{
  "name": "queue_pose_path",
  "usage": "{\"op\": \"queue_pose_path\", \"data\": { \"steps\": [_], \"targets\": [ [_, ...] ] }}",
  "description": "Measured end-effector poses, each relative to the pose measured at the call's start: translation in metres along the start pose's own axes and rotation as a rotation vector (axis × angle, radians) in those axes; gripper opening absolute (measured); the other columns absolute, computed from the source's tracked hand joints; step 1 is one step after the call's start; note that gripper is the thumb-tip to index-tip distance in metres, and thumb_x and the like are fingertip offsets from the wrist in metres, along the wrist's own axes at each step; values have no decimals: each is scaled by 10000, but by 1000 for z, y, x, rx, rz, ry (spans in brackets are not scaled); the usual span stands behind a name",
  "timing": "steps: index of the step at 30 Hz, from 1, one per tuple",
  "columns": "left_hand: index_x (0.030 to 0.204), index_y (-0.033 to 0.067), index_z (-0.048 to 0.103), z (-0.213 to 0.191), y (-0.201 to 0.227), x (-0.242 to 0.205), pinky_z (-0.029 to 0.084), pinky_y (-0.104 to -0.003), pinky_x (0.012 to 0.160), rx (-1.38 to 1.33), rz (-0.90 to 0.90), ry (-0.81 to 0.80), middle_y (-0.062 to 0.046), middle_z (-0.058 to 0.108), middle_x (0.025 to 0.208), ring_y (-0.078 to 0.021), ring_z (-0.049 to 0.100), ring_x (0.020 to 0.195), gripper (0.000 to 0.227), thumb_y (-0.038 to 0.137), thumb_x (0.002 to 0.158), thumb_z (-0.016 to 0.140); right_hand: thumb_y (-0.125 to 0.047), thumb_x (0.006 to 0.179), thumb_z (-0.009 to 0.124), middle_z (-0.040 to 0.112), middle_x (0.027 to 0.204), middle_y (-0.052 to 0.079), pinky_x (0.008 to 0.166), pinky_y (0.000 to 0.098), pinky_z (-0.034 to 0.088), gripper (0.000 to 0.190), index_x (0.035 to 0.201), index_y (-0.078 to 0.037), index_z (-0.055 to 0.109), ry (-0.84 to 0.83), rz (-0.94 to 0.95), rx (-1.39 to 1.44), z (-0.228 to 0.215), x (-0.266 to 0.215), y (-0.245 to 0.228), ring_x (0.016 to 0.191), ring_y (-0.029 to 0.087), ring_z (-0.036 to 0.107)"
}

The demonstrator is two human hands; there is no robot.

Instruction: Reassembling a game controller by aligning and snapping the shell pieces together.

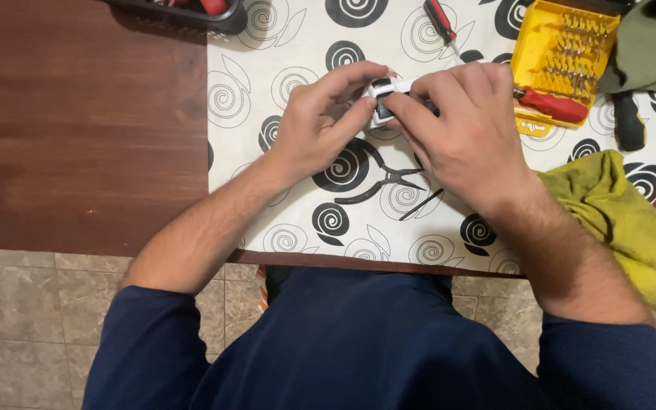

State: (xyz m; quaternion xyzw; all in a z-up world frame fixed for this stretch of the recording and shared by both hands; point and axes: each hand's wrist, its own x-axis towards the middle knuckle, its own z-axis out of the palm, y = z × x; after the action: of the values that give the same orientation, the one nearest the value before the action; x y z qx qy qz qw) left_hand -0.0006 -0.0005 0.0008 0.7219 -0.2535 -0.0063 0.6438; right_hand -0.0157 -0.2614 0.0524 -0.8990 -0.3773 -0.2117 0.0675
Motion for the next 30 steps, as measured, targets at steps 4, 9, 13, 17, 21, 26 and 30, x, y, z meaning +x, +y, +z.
{"op": "queue_pose_path", "data": {
  "steps": [4, 9, 13, 17, 21, 26, 30],
  "targets": [
    [1563, -11, 654, 2, -5, -1, 694, -425, 1313, -7, -17, 35, -197, 802, 1513, -328, 808, 1441, 318, 48, 1254, 700, -331, 1361, 762, 724, 1199, 38, 947, 475, 408, 217, 1358, -148, 878, 23, -15, 81, 1, 3, 0, 1054, 309, 591],
    [1500, 37, 732, -2, -3, 0, 645, -277, 893, 108, 22, 23, -73, 831, 1252, -155, 747, 1039, 246, 62, 1260, 686, -296, 1340, 803, 753, 1217, 52, 931, 485, 408, 211, 1404, -117, 895, 68, -11, 111, 10, -2, 2, 1062, 333, 597],
    [1514, -3, 716, -2, -8, 0, 673, -282, 881, 120, 76, 14, -114, 840, 1304, -172, 770, 1034, 252, 56, 1273, 674, -290, 1336, 803, 752, 1219, 77, 941, 495, 408, 222, 1396, -100, 900, 80, 5, 137, 11, -3, 1, 1051, 339, 583],
    [1533, 16, 723, -4, -7, -1, 636, -251, 828, 101, 51, -5, -90, 839, 1315, -133, 720, 942, 263, 63, 1278, 676, -296, 1335, 800, 746, 1215, 84, 942, 492, 401, 225, 1374, -95, 893, 83, 32, 143, 9, -2, -2, 1053, 344, 577],
    [1561, -7, 708, -11, -7, 0, 731, -333, 1078, 59, 62, -69, -142, 828, 1488, -230, 855, 1193, 300, 65, 1271, 679, -296, 1327, 834, 733, 1230, 104, 972, 508, 401, 199, 1370, -111, 894, 84, 57, 155, 11, -5, -1, 1071, 354, 583],
    [1645, 69, 641, -12, -24, -3, 679, -349, 1054, 177, 163, -102, -68, 801, 1495, -213, 774, 1151, 621, 229, 1156, 988, -354, 1275, 936, 761, 1221, 107, 1012, 522, 363, 345, 1320, -66, 753, 111, 120, 216, 20, -13, 4, 1095, 367, 599],
    [1653, 114, 651, -8, -31, -7, 707, -240, 842, 208, 160, -66, -67, 791, 1247, -137, 765, 996, 575, 210, 1186, 974, -528, 1239, 933, 740, 1289, 174, 1021, 525, 357, 580, 1346, -10, 696, 118, 176, 273, 20, -12, 15, 1150, 386, 575]
  ]
}}
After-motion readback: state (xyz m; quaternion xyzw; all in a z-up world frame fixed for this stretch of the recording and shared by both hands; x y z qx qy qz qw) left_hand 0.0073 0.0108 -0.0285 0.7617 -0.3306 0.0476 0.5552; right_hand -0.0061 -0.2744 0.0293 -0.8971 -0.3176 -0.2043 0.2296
